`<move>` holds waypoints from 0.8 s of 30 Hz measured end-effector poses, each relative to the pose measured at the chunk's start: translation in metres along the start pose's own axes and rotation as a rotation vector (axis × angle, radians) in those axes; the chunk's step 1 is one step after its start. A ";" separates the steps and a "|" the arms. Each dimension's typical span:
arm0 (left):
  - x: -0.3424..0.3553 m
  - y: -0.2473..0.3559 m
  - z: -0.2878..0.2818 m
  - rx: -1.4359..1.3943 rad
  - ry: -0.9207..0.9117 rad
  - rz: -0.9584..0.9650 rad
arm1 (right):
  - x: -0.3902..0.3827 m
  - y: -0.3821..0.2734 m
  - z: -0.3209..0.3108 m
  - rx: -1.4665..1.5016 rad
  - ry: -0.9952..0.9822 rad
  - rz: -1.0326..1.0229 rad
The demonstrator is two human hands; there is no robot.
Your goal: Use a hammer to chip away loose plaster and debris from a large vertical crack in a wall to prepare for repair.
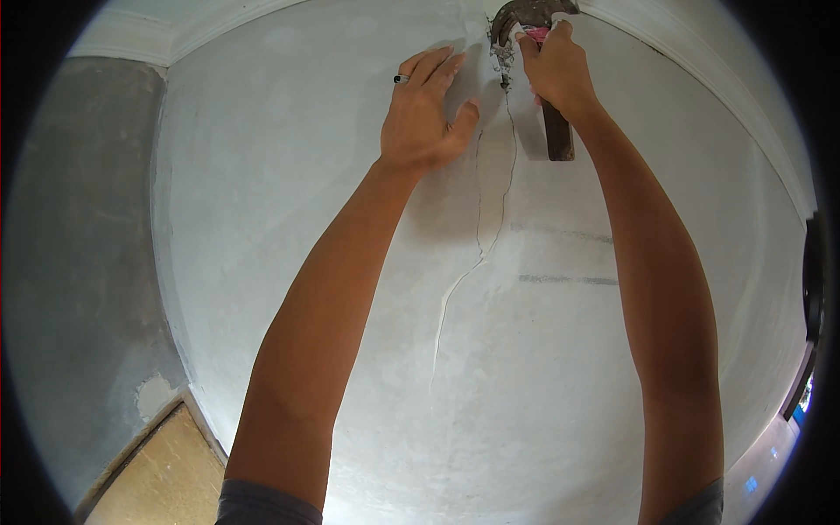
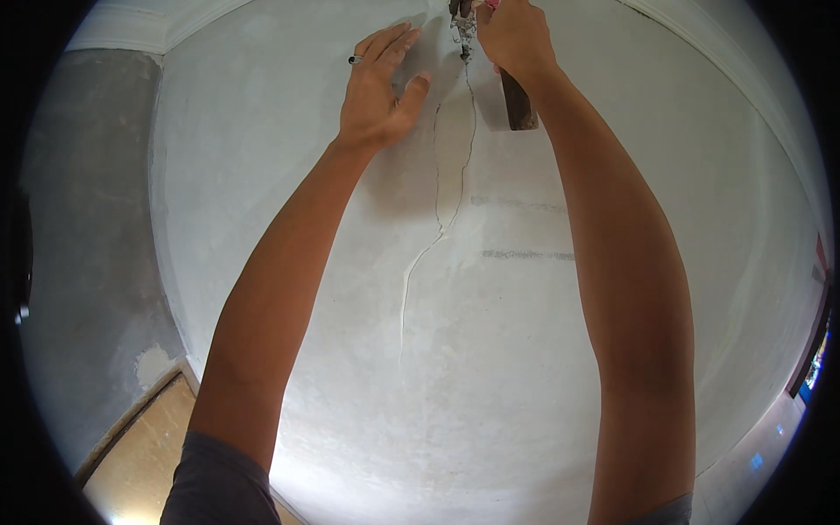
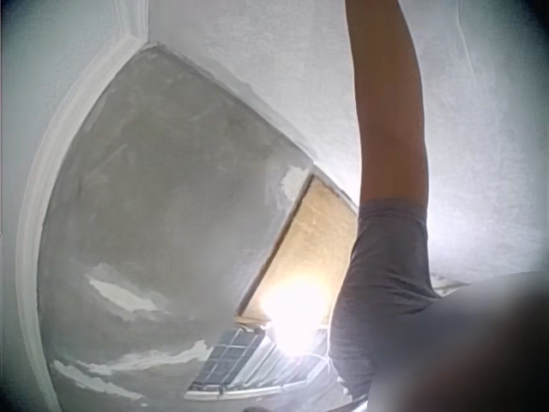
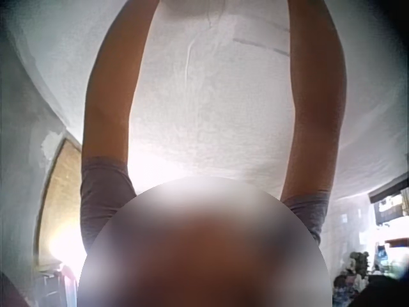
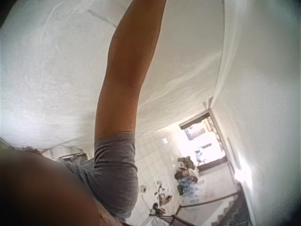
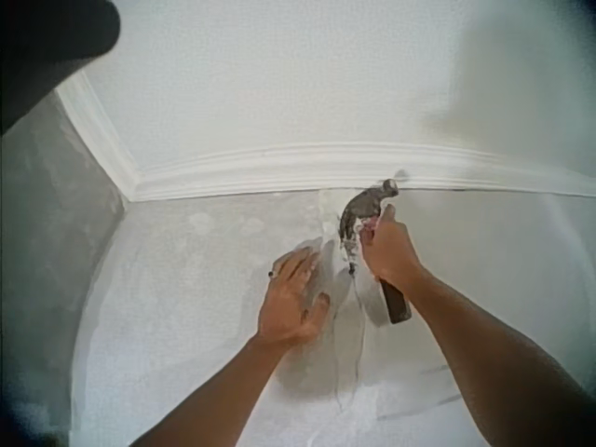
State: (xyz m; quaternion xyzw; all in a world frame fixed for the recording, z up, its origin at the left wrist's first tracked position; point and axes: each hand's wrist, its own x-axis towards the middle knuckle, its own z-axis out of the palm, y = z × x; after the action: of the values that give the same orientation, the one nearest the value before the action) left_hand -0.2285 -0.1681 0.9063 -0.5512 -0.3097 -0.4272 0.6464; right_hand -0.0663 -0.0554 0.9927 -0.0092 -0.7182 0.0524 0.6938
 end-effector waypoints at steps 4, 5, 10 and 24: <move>0.000 -0.002 0.000 -0.003 0.006 -0.003 | -0.001 0.003 0.005 -0.064 0.022 0.016; 0.002 -0.003 0.000 -0.004 0.023 0.009 | 0.000 0.001 0.005 -0.101 0.020 -0.001; 0.001 -0.002 0.000 -0.006 0.013 -0.047 | 0.006 -0.009 0.003 -0.124 0.054 -0.003; 0.000 -0.005 0.000 0.026 0.071 0.002 | -0.007 -0.010 0.012 -0.157 0.076 -0.077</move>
State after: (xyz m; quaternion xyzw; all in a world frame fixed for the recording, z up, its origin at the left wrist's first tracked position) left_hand -0.2332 -0.1680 0.9088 -0.5275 -0.2916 -0.4416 0.6646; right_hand -0.0774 -0.0667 0.9865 -0.0382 -0.6930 -0.0312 0.7193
